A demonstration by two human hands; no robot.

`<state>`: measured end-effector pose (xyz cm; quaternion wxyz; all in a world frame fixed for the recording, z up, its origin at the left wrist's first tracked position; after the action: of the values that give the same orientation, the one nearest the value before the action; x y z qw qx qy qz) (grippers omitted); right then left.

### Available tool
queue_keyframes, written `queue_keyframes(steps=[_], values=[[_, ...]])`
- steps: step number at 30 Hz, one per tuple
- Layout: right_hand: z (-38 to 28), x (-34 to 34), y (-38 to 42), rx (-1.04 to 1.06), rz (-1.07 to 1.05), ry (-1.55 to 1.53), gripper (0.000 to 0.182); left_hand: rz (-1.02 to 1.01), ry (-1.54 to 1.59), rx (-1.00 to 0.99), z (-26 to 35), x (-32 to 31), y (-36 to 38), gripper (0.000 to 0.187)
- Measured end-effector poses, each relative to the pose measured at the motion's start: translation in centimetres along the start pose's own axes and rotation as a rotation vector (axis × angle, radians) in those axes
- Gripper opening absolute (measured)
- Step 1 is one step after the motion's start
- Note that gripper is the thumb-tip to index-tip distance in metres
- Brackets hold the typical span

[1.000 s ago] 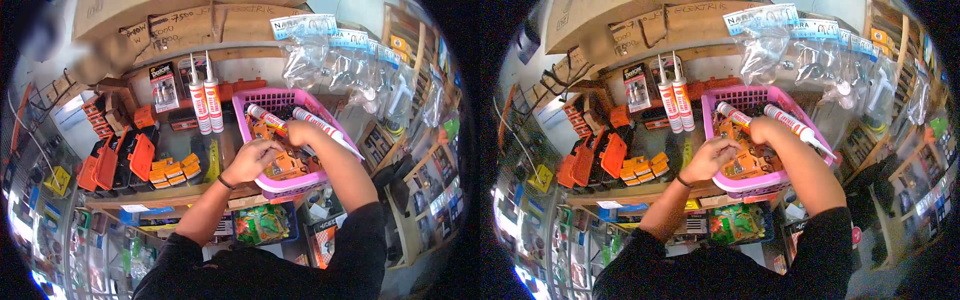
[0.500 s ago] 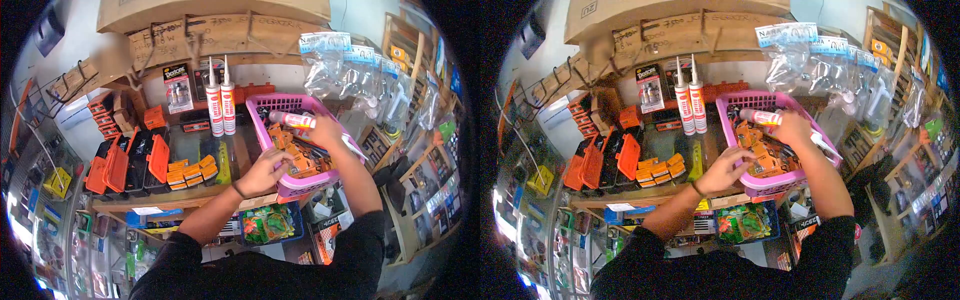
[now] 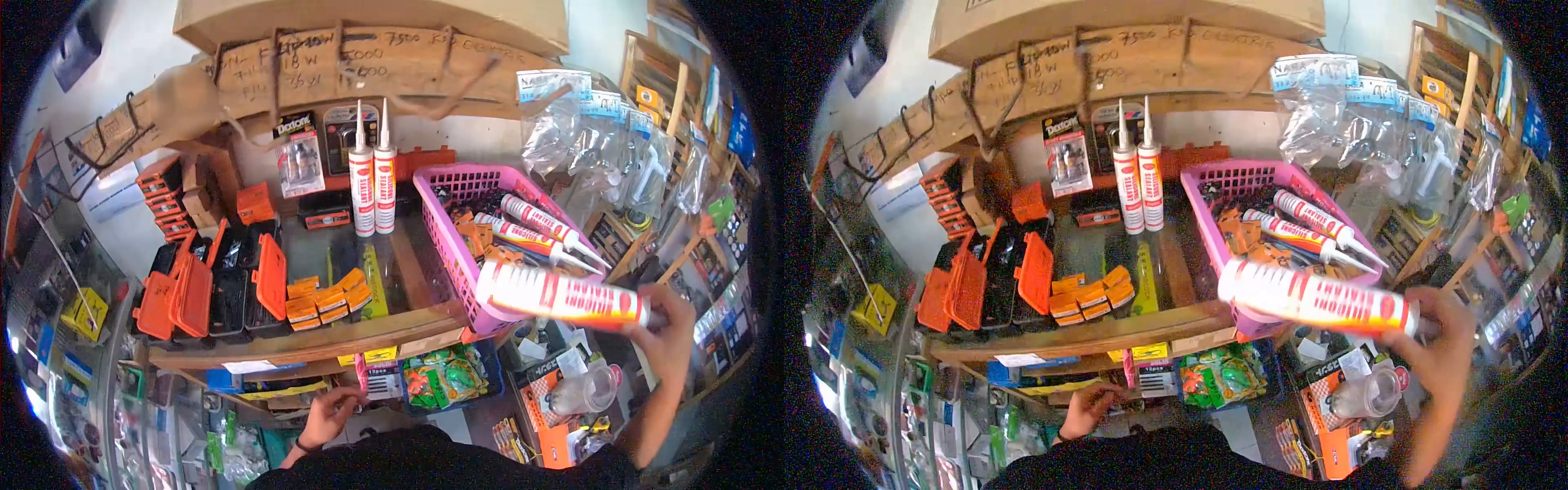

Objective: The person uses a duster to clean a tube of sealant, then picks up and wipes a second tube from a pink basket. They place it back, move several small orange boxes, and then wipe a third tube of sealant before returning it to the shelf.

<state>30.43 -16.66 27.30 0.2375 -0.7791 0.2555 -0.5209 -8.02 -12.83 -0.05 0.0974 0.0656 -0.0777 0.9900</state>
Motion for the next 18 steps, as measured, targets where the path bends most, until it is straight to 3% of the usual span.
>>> queue_keyframes(steps=[2, 4, 6, 8, 10, 12, 18], values=[[-3.0, -0.5, 1.0, 0.137, -0.182, -0.009, 0.044, 0.102, 0.176, 0.080, -1.1, 0.8, 1.0, 0.018], [-7.8, -2.8, 1.9, 0.501, -0.310, 0.013, 0.044, 0.112, 0.334, 0.020, 0.4, 1.4, 0.2, 0.022], [-11.9, -5.8, 3.7, 0.800, -0.479, 0.175, 0.041, 0.010, 0.291, -0.004, 1.7, 1.5, -1.3, 0.028], [-14.6, -9.4, 5.9, 1.069, -0.453, 0.055, 0.030, -0.249, -0.131, -0.348, 5.4, 0.5, -3.4, 0.038], [-17.1, -11.8, 7.2, 1.313, -0.440, 0.091, 0.025, -0.560, -0.163, -0.403, 6.2, -1.7, -3.7, 0.060], [-18.6, -13.9, 7.9, 1.417, -0.457, 0.112, 0.024, -0.722, -0.228, -0.355, 6.3, -3.2, -2.8, 0.065], [-19.6, -17.2, 8.1, 1.567, -0.468, 0.112, 0.016, -0.552, 0.027, -0.083, 1.0, -3.3, -0.7, 0.060]])
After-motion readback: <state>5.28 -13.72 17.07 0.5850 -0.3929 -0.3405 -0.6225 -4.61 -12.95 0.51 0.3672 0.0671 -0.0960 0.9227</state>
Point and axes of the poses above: each hand's wrist, its own y-axis away from the middle knuckle, its own x-axis out of the back of the hand, z = x × y, the point moved 5 cm from there along -y, towards the middle knuckle, and after that the axes turned 1 degree about z, right-handed, at the moved point
